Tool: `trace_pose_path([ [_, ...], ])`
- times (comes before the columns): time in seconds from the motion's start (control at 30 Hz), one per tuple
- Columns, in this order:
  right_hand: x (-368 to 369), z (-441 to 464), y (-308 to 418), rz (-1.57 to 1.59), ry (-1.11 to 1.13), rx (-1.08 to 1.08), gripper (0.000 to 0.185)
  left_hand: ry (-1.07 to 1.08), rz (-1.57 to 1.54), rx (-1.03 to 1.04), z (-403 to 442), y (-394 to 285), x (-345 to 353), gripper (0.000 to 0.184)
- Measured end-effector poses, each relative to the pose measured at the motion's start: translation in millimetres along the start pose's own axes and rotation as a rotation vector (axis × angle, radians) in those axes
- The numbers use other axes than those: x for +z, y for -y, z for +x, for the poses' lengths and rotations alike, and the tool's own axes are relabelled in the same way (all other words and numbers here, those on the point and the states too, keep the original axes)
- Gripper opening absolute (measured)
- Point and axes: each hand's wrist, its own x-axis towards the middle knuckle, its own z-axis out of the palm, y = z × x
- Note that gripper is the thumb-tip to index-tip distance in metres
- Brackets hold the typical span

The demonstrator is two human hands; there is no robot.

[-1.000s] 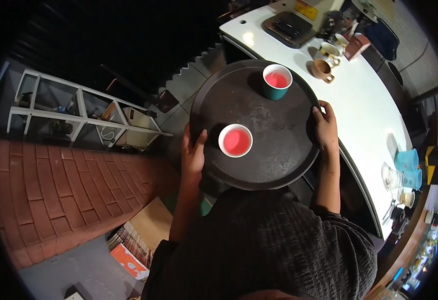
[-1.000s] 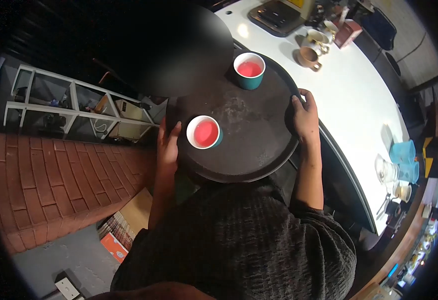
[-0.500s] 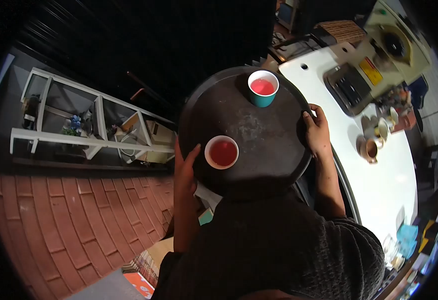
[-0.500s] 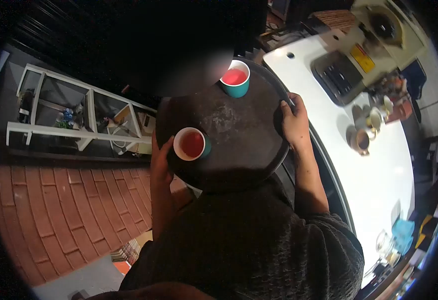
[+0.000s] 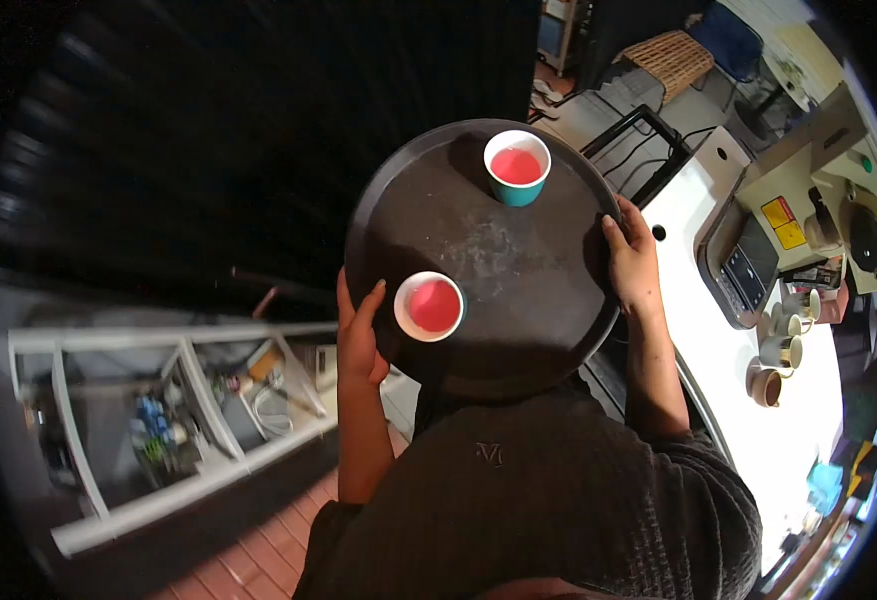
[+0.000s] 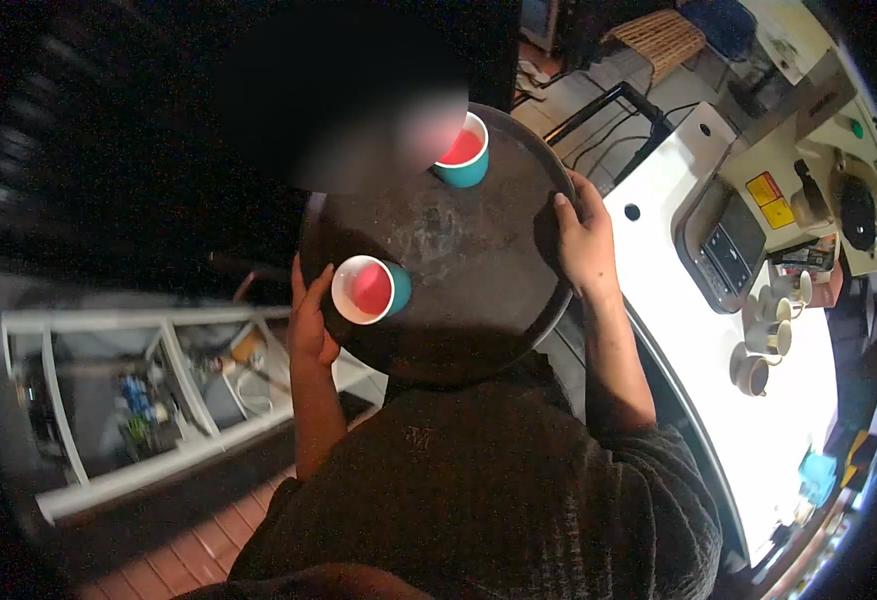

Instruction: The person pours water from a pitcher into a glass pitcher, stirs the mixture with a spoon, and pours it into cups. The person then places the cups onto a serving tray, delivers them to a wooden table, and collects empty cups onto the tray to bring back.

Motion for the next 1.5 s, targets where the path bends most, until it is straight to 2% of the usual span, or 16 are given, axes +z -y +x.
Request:
trace_pose_path([
  [0.13, 33.7, 36.3, 2.3, 0.008, -0.148, -0.001, 0.033, 0.131, 0.077, -0.024, 98.1, -32.7, 9.8, 0.066],
  [0.2, 43.5, 53.3, 7.7, -0.024, -0.176, 0.044, 0.035, 0.089, 0.239, -0.089, 139.8, -57.4, 32.0, 0.065],
  [0.33, 54.9, 84.2, 21.1, 0.022, -0.318, 0.106, 0.037, 0.445, 0.083, -0.115, 241.6, -63.0, 47.8, 0.059],
  [0.37, 56.9, 93.9, 21.2, 0.021, -0.385, 0.077, 0.033, 0.461, 0.142, -0.098, 262.1, -64.9, 62.7, 0.051],
  [0.57, 43.4, 149.3, 50.9, 0.079, -0.584, 0.187, 0.022, 0.591, 0.216, -0.196, 350.1, -69.5, 174.2, 0.054],
  [0.67, 18.9, 185.8, 26.2, 0.116, -0.663, 0.111, 0.022, 0.628, 0.346, -0.184, 397.8, -57.0, 229.1, 0.055],
  [0.73, 4.5, 205.0, 25.2, 0.115, -0.700, 0.108, 0.023, 0.614, 0.378, -0.209, 413.3, -55.0, 268.4, 0.056],
  [0.8, -10.5, 220.5, 34.9, 0.079, -0.776, 0.188, 0.024, 0.717, 0.401, -0.284, 429.8, -54.5, 312.5, 0.057],
  [0.93, -24.9, 248.4, 45.8, 0.199, -0.910, 0.182, 0.025, 0.870, 0.435, -0.295, 467.7, -41.4, 388.2, 0.057],
  [1.0, -31.3, 262.2, 55.7, -0.023, -0.932, 0.098, 0.034, 0.965, 0.444, -0.364, 478.3, -40.1, 428.6, 0.057],
  [1.03, -37.0, 265.3, 62.9, 0.006, -0.933, 0.162, 0.040, 1.017, 0.434, -0.381, 486.8, -33.8, 449.0, 0.057],
  [1.13, -38.0, 284.5, 67.3, 0.002, -1.069, 0.117, 0.038, 1.099, 0.522, -0.395, 511.8, -17.7, 503.2, 0.057],
  [1.23, -40.6, 303.8, 66.5, -0.006, -1.182, 0.164, 0.039, 1.233, 0.565, -0.468, 524.9, -9.3, 564.7, 0.058],
  [1.33, -41.8, 331.3, 76.0, -0.024, -1.338, 0.222, 0.038, 1.327, 0.652, -0.404, 545.0, 14.6, 622.8, 0.058],
  [1.5, -37.1, 373.7, 86.0, -0.011, -1.499, 0.258, 0.038, 1.500, 0.670, -0.550, 564.4, 30.8, 698.7, 0.063],
])
